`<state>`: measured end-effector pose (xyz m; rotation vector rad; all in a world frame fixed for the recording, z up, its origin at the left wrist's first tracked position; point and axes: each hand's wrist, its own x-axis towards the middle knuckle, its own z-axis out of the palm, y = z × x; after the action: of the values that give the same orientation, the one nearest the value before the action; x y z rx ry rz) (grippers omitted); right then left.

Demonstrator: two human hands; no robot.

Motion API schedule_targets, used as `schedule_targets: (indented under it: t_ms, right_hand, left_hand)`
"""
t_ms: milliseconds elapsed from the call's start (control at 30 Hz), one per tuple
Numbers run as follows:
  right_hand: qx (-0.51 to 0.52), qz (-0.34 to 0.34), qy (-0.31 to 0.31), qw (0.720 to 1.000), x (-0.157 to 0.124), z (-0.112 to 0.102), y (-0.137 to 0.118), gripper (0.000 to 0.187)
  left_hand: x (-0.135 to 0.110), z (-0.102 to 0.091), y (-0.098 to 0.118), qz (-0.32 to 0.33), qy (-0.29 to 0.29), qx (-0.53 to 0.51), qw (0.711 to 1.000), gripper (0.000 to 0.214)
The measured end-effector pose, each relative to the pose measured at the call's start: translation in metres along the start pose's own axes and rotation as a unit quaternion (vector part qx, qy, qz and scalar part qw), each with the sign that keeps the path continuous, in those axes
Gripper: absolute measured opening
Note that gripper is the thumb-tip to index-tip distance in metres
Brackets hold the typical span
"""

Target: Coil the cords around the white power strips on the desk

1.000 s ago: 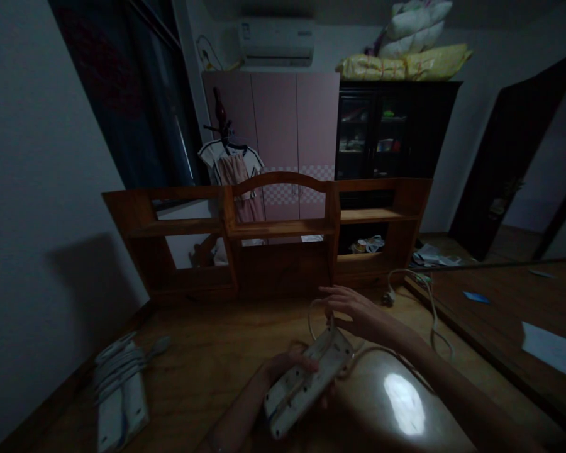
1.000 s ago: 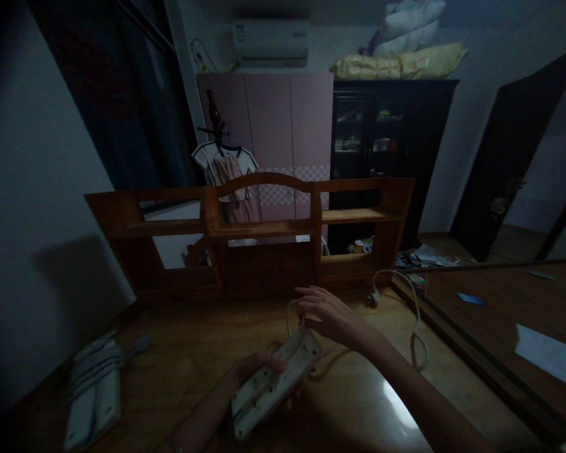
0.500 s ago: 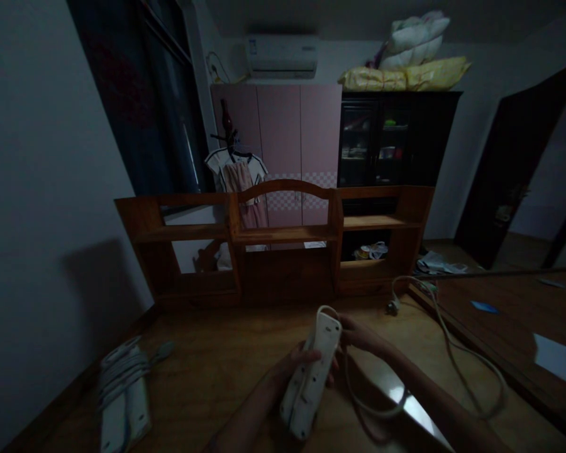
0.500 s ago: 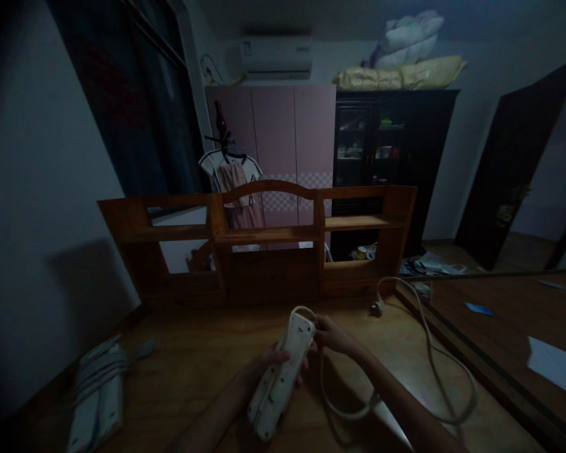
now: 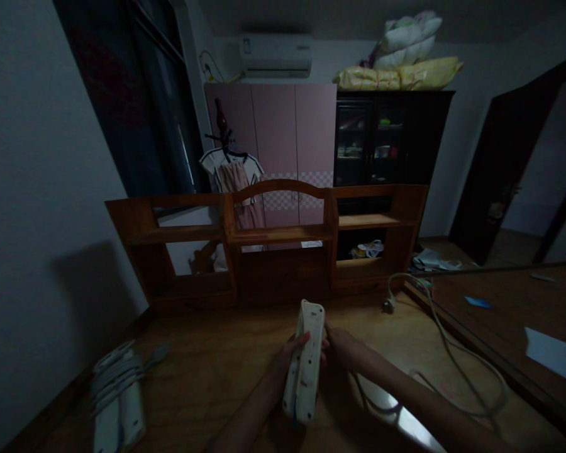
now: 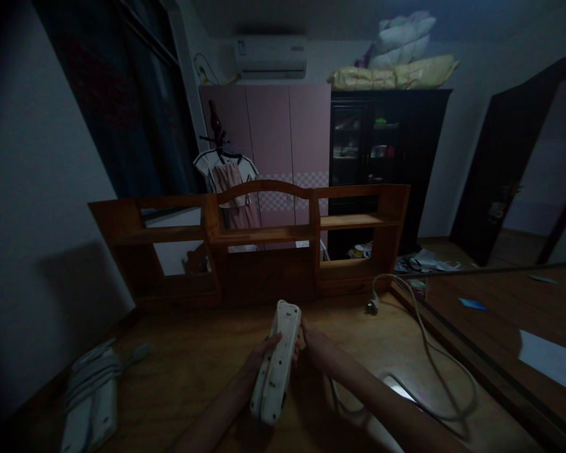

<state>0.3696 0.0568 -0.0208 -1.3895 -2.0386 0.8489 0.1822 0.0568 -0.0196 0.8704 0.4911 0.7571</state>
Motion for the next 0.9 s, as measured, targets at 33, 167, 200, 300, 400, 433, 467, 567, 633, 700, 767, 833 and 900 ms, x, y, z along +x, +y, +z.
schedule_targets:
  t_ms: [33,167,200,300,400,433,467,567,633,700,767,833,900]
  right_hand:
    - [-0.029,0.002,0.003,1.000,0.000,0.001,0.002,0.058]
    - [-0.156,-0.026,0.008,0.987,0.000,0.001,0.008,0.068]
    - [-0.169,-0.040,0.005,0.985,-0.001,0.000,0.007,0.068]
    - [-0.195,-0.069,-0.007,0.978,-0.002,-0.007,-0.001,0.065]
    - [-0.237,-0.047,-0.017,0.970,-0.001,-0.013,-0.008,0.062]
    - [-0.245,-0.038,-0.017,0.969,0.000,-0.014,-0.008,0.061]
    - [-0.250,-0.035,-0.015,0.968,0.001,-0.015,-0.008,0.060]
    - [-0.257,-0.041,0.006,0.966,0.000,-0.014,-0.001,0.054]
    - [-0.279,-0.044,0.025,0.959,-0.001,-0.012,0.008,0.052]
    - [-0.303,-0.046,0.039,0.951,-0.002,-0.009,0.017,0.053]
    - [-0.311,-0.046,0.050,0.948,-0.003,-0.006,0.025,0.054]
    - [-0.304,-0.042,0.064,0.950,-0.004,-0.005,0.028,0.051]
    - [-0.295,-0.036,0.077,0.952,-0.006,-0.005,0.026,0.046]
  left_hand:
    - [0.001,-0.001,0.000,-0.008,0.013,-0.009,1.000,0.051]
    - [0.005,-0.009,0.005,-0.040,0.032,-0.028,0.998,0.055]
    - [0.005,-0.011,0.007,-0.041,0.018,-0.028,0.999,0.055]
    - [0.003,-0.013,0.009,-0.029,-0.023,-0.035,0.999,0.050]
    - [0.002,-0.013,0.008,-0.030,-0.042,-0.035,0.998,0.046]
    - [0.002,-0.013,0.008,-0.029,-0.045,-0.033,0.998,0.046]
    - [0.002,-0.013,0.007,-0.027,-0.045,-0.032,0.998,0.046]
    - [0.002,-0.011,0.008,-0.031,-0.022,-0.036,0.999,0.049]
    - [0.003,-0.009,0.011,-0.041,0.002,-0.038,0.998,0.051]
    - [0.004,-0.005,0.015,-0.044,0.028,-0.030,0.998,0.051]
    - [0.006,-0.004,0.016,-0.032,0.054,-0.010,0.998,0.051]
    - [0.008,-0.004,0.015,-0.002,0.095,0.023,0.995,0.052]
    - [0.010,-0.006,0.012,0.041,0.153,0.068,0.985,0.053]
